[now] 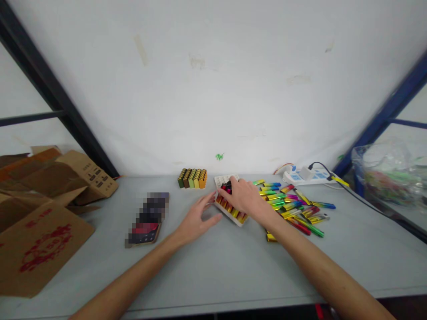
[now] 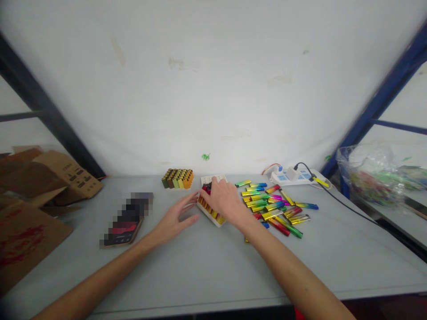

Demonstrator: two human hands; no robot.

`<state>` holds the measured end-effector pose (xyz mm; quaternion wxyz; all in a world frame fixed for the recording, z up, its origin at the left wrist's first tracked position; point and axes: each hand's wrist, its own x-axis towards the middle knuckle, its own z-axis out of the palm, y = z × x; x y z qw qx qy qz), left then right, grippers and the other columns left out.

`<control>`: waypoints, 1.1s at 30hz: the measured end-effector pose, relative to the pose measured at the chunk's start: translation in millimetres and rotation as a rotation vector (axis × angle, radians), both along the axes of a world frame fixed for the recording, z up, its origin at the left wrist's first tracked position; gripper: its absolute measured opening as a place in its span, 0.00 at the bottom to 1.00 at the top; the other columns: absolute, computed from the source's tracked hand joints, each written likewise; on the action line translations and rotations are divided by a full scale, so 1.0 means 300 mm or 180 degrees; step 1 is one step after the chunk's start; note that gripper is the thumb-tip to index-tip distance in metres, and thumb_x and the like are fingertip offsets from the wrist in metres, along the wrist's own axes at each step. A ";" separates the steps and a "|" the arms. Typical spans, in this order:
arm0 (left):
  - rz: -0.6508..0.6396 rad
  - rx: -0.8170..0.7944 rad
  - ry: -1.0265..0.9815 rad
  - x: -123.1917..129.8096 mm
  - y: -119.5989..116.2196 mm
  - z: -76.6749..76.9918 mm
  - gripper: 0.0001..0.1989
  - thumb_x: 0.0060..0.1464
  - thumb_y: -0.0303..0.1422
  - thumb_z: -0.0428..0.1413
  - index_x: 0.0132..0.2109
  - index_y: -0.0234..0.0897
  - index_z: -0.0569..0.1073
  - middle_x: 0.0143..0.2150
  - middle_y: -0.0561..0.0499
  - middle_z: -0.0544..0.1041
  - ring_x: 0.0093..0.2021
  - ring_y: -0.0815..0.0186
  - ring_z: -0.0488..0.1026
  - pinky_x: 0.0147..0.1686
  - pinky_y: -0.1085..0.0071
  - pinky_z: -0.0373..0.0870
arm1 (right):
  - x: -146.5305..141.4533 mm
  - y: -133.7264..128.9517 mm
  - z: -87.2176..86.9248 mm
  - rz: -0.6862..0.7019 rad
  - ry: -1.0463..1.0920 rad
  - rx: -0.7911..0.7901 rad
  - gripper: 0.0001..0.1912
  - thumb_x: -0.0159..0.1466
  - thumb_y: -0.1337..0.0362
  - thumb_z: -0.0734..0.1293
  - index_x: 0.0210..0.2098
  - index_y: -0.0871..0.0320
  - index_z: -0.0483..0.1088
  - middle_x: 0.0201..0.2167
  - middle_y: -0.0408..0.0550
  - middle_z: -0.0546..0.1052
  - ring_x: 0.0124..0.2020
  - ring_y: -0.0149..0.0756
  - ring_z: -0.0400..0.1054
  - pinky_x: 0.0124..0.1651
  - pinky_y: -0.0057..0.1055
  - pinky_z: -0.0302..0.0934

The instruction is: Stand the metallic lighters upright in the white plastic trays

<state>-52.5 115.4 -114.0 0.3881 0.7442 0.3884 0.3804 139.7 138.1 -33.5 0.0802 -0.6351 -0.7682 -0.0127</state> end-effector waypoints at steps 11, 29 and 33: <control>0.0276 0.0367 0.0521 0.243 0.005 -0.027 0.66 0.44 0.47 0.71 0.75 0.44 0.34 0.72 0.38 0.46 0.73 0.44 0.49 0.71 0.48 0.50 | 0.134 0.074 -0.013 -0.0120 0.0516 -0.0530 0.36 0.73 0.42 0.49 0.51 0.64 0.75 0.48 0.68 0.80 0.50 0.54 0.76 0.51 0.40 0.62; 0.0173 0.0776 0.0865 0.305 0.043 0.044 0.57 0.39 0.41 0.70 0.72 0.38 0.51 0.65 0.40 0.56 0.66 0.47 0.62 0.69 0.53 0.59 | 0.270 0.063 -0.117 -0.0076 0.1599 -0.0290 0.26 0.74 0.50 0.55 0.51 0.62 0.75 0.49 0.60 0.80 0.50 0.46 0.75 0.52 0.35 0.61; 0.0034 0.0790 0.0967 0.298 0.056 0.050 0.57 0.38 0.40 0.70 0.72 0.39 0.52 0.65 0.41 0.56 0.67 0.46 0.60 0.69 0.53 0.58 | 0.272 0.060 -0.133 -0.0028 0.1776 -0.0223 0.22 0.74 0.53 0.56 0.55 0.60 0.72 0.51 0.58 0.80 0.51 0.45 0.74 0.54 0.35 0.61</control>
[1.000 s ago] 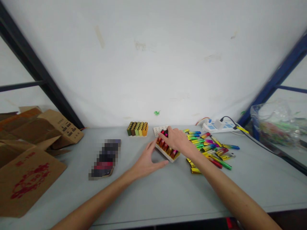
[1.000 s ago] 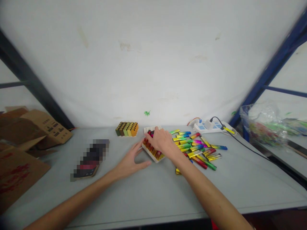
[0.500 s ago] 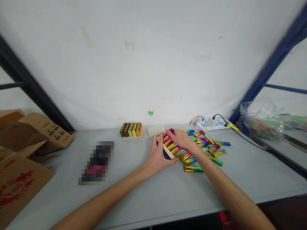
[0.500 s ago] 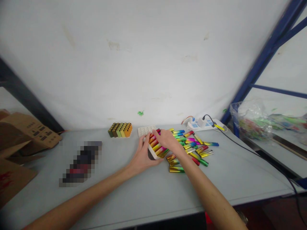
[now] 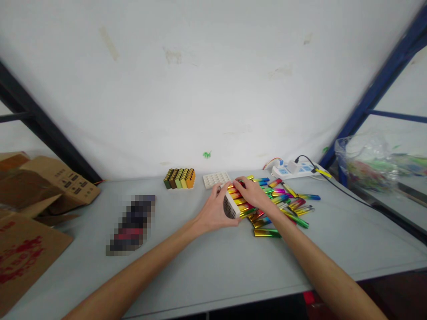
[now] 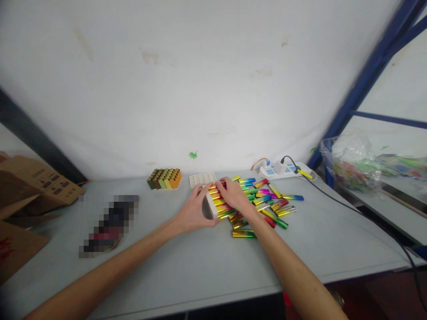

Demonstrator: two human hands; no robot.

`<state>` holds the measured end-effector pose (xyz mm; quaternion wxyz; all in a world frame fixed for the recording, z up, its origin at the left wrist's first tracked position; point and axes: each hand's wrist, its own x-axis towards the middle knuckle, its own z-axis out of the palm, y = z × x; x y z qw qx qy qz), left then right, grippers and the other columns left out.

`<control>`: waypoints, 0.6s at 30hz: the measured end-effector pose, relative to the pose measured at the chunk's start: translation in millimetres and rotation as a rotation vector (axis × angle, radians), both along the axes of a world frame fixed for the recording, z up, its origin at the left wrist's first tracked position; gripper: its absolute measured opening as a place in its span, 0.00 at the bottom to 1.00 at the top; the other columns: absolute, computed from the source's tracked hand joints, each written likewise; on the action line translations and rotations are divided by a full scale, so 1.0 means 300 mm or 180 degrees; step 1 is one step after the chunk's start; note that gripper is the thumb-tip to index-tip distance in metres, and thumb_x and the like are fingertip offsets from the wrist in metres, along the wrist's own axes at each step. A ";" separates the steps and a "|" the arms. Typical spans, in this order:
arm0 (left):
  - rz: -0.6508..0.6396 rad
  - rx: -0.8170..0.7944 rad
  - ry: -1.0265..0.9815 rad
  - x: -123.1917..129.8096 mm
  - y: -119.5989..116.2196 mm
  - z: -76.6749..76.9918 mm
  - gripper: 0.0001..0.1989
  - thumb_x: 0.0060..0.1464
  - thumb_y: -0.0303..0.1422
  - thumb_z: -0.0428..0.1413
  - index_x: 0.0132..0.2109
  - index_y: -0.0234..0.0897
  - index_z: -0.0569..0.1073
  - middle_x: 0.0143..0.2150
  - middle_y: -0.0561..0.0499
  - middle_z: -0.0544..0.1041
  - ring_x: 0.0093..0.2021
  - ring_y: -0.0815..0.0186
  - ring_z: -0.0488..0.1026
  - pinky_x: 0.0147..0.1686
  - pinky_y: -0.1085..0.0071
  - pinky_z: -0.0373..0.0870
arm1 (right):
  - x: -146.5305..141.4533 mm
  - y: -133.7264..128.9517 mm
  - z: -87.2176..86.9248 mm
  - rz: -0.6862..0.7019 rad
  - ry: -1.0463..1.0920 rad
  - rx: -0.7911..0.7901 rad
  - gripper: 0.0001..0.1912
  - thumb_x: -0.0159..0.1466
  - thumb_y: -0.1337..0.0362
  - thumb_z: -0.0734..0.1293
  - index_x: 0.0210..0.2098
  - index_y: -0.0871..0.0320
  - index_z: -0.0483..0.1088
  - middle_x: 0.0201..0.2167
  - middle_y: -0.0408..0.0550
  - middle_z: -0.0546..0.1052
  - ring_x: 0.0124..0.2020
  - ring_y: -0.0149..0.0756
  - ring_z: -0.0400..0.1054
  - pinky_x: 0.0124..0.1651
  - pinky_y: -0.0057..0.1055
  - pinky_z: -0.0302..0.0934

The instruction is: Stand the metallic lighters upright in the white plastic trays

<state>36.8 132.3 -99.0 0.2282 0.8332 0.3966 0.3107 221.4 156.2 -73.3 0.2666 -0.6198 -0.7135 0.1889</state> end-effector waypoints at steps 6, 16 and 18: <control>-0.0092 -0.0081 0.0143 -0.006 0.013 0.006 0.57 0.39 0.40 0.70 0.72 0.38 0.51 0.66 0.40 0.55 0.67 0.46 0.61 0.70 0.54 0.57 | 0.010 0.012 -0.007 0.0351 -0.0044 0.0188 0.20 0.75 0.58 0.54 0.49 0.58 0.75 0.49 0.53 0.81 0.47 0.40 0.74 0.51 0.32 0.61; -0.0055 -0.0172 -0.0175 -0.011 0.007 -0.031 0.65 0.41 0.40 0.71 0.75 0.41 0.38 0.73 0.37 0.48 0.73 0.43 0.50 0.71 0.50 0.52 | -0.024 0.023 -0.031 0.0630 -0.0632 0.0288 0.20 0.76 0.61 0.52 0.52 0.59 0.73 0.53 0.55 0.78 0.52 0.40 0.70 0.57 0.34 0.57; -0.0050 -0.0210 -0.0278 -0.011 0.002 -0.036 0.66 0.41 0.40 0.71 0.75 0.41 0.37 0.73 0.37 0.49 0.74 0.44 0.49 0.71 0.50 0.51 | -0.023 0.022 -0.049 0.0814 -0.1011 0.0446 0.17 0.75 0.65 0.55 0.55 0.59 0.71 0.56 0.56 0.75 0.55 0.42 0.67 0.59 0.36 0.56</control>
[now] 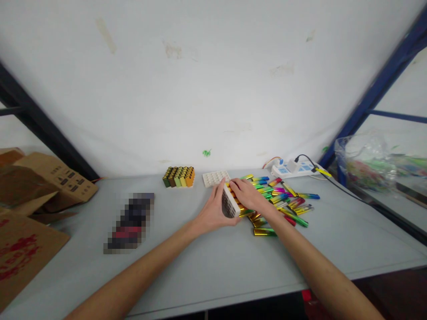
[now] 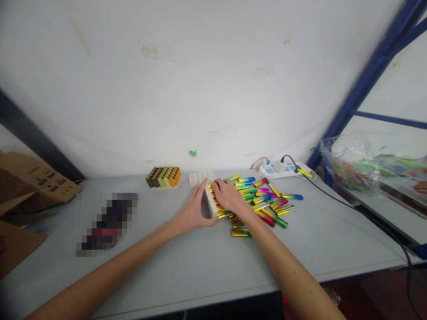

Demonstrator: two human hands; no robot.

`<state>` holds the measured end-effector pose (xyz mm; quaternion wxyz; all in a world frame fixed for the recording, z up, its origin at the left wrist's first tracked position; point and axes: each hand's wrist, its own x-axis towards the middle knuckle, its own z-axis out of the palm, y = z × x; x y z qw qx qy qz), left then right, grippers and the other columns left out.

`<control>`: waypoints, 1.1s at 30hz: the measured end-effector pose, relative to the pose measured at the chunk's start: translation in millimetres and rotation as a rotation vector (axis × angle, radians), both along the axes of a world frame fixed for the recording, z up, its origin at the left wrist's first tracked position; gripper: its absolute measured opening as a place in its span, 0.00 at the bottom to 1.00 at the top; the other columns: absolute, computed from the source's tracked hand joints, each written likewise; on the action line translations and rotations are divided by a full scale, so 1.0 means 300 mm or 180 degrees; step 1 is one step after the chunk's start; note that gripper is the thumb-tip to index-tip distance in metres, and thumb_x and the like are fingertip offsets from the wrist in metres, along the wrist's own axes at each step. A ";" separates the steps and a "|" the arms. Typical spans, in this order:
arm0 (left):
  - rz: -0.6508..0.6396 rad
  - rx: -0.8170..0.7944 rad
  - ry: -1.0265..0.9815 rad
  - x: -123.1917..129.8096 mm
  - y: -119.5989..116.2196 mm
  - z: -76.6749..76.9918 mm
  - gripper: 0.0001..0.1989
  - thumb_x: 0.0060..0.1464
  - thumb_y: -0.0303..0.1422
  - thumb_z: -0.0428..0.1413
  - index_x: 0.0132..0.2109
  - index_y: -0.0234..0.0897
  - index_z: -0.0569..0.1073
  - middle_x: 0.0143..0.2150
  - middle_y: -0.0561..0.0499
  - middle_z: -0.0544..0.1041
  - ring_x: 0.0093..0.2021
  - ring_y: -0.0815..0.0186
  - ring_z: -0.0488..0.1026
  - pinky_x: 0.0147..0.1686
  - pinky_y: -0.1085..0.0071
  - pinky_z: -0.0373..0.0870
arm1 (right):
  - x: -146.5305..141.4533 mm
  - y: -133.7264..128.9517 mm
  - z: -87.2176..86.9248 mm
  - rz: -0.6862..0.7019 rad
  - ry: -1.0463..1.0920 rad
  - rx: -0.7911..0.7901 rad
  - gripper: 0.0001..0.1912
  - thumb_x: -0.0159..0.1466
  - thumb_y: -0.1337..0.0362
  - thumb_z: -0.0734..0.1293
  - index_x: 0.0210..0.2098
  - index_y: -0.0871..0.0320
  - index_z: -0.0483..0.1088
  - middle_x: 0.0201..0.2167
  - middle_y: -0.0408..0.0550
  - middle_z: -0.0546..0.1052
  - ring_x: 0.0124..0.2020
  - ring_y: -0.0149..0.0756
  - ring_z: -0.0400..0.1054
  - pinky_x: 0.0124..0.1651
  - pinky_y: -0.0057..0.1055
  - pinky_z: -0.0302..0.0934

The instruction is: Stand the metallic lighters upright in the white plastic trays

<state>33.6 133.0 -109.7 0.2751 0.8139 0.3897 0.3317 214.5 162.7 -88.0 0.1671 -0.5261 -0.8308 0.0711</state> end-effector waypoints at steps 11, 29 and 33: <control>-0.0038 0.0009 0.0029 -0.009 0.001 -0.007 0.63 0.44 0.43 0.70 0.75 0.42 0.39 0.74 0.38 0.51 0.74 0.47 0.50 0.71 0.50 0.50 | 0.033 0.001 0.002 0.0111 -0.0088 -0.0028 0.14 0.74 0.65 0.57 0.51 0.57 0.71 0.51 0.54 0.75 0.49 0.41 0.67 0.55 0.35 0.57; -0.0021 0.0009 0.0132 -0.016 -0.002 -0.001 0.61 0.45 0.45 0.70 0.75 0.43 0.40 0.73 0.38 0.53 0.73 0.47 0.52 0.71 0.51 0.52 | 0.127 0.013 0.017 0.0195 0.0607 -0.0146 0.18 0.75 0.60 0.53 0.48 0.58 0.73 0.47 0.53 0.76 0.49 0.38 0.68 0.58 0.36 0.59; -0.0042 0.0033 0.0111 -0.018 -0.005 0.001 0.61 0.46 0.45 0.69 0.75 0.43 0.39 0.73 0.38 0.53 0.73 0.47 0.52 0.70 0.50 0.52 | 0.125 0.016 0.026 0.0025 0.0775 -0.0306 0.17 0.74 0.60 0.55 0.47 0.58 0.74 0.47 0.52 0.77 0.48 0.38 0.70 0.56 0.35 0.60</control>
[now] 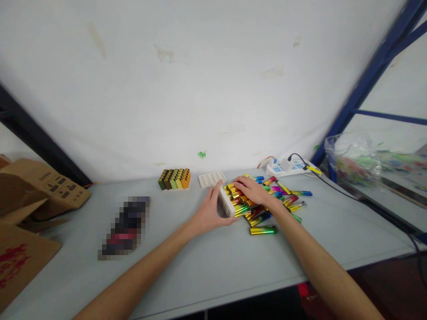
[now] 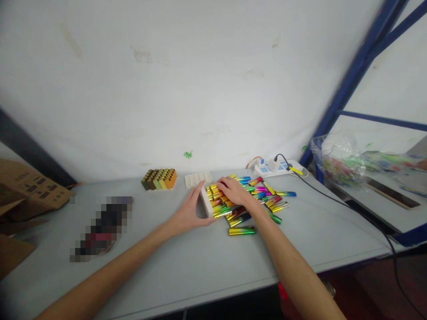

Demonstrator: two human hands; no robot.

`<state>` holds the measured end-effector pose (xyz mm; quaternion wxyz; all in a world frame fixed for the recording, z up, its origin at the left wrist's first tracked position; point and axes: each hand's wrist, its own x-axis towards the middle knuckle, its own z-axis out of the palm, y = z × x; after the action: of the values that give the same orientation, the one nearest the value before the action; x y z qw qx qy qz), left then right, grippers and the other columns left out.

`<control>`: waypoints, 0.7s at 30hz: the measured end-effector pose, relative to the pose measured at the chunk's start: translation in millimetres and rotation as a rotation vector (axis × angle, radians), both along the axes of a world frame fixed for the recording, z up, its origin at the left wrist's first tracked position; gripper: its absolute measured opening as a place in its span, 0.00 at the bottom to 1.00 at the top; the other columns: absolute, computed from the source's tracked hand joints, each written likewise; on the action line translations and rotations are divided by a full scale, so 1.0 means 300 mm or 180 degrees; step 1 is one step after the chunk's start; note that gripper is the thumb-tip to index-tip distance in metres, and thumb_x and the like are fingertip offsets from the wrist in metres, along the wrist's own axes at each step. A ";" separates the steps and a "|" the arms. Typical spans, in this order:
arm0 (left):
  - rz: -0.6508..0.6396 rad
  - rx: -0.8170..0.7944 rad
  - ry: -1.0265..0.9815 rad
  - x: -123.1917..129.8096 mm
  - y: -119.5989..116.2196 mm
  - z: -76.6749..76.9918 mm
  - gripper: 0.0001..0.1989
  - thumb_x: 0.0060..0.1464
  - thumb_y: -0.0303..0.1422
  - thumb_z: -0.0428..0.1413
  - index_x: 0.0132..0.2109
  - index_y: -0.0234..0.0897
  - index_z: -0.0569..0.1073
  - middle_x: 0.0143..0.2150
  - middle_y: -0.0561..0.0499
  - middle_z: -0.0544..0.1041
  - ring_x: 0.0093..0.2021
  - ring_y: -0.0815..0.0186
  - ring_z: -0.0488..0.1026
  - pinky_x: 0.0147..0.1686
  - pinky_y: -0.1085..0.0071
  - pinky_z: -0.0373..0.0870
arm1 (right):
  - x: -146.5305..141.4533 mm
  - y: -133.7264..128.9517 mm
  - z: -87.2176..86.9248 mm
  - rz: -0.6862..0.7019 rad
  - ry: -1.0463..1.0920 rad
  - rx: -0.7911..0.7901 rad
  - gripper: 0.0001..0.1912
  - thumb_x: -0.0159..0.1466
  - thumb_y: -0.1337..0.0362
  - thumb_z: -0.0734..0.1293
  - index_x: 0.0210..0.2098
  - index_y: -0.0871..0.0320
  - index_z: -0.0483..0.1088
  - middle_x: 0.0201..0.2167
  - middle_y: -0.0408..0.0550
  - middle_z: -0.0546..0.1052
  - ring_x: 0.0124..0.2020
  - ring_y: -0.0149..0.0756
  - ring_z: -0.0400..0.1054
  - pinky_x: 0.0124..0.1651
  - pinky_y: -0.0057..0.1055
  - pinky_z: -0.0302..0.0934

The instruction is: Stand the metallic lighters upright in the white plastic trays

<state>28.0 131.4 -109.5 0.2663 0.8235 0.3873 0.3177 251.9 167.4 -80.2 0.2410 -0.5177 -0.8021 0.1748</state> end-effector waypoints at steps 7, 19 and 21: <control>0.0032 0.0017 0.0007 -0.004 -0.001 -0.011 0.61 0.45 0.47 0.70 0.75 0.43 0.40 0.72 0.38 0.54 0.72 0.46 0.54 0.70 0.50 0.54 | 0.022 0.011 -0.004 -0.0189 0.0080 -0.0021 0.17 0.72 0.61 0.57 0.44 0.59 0.76 0.45 0.52 0.79 0.46 0.38 0.70 0.53 0.34 0.61; 0.0039 0.0022 -0.0017 -0.002 -0.010 -0.004 0.59 0.46 0.47 0.69 0.74 0.41 0.43 0.71 0.38 0.55 0.71 0.47 0.55 0.70 0.52 0.54 | 0.037 0.015 -0.013 -0.0389 0.0065 0.0128 0.16 0.71 0.64 0.58 0.43 0.61 0.77 0.47 0.54 0.79 0.48 0.38 0.71 0.55 0.32 0.59; 0.0047 0.0013 -0.0009 -0.003 -0.010 -0.004 0.59 0.47 0.48 0.69 0.74 0.42 0.43 0.71 0.39 0.55 0.71 0.46 0.55 0.70 0.52 0.54 | 0.036 0.013 -0.013 -0.0433 0.0014 0.0171 0.16 0.72 0.65 0.57 0.43 0.61 0.77 0.46 0.53 0.79 0.48 0.38 0.71 0.54 0.31 0.59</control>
<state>27.2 128.3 -110.8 0.2628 0.8207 0.3924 0.3215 262.7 171.3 -84.1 0.2679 -0.5640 -0.7689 0.1375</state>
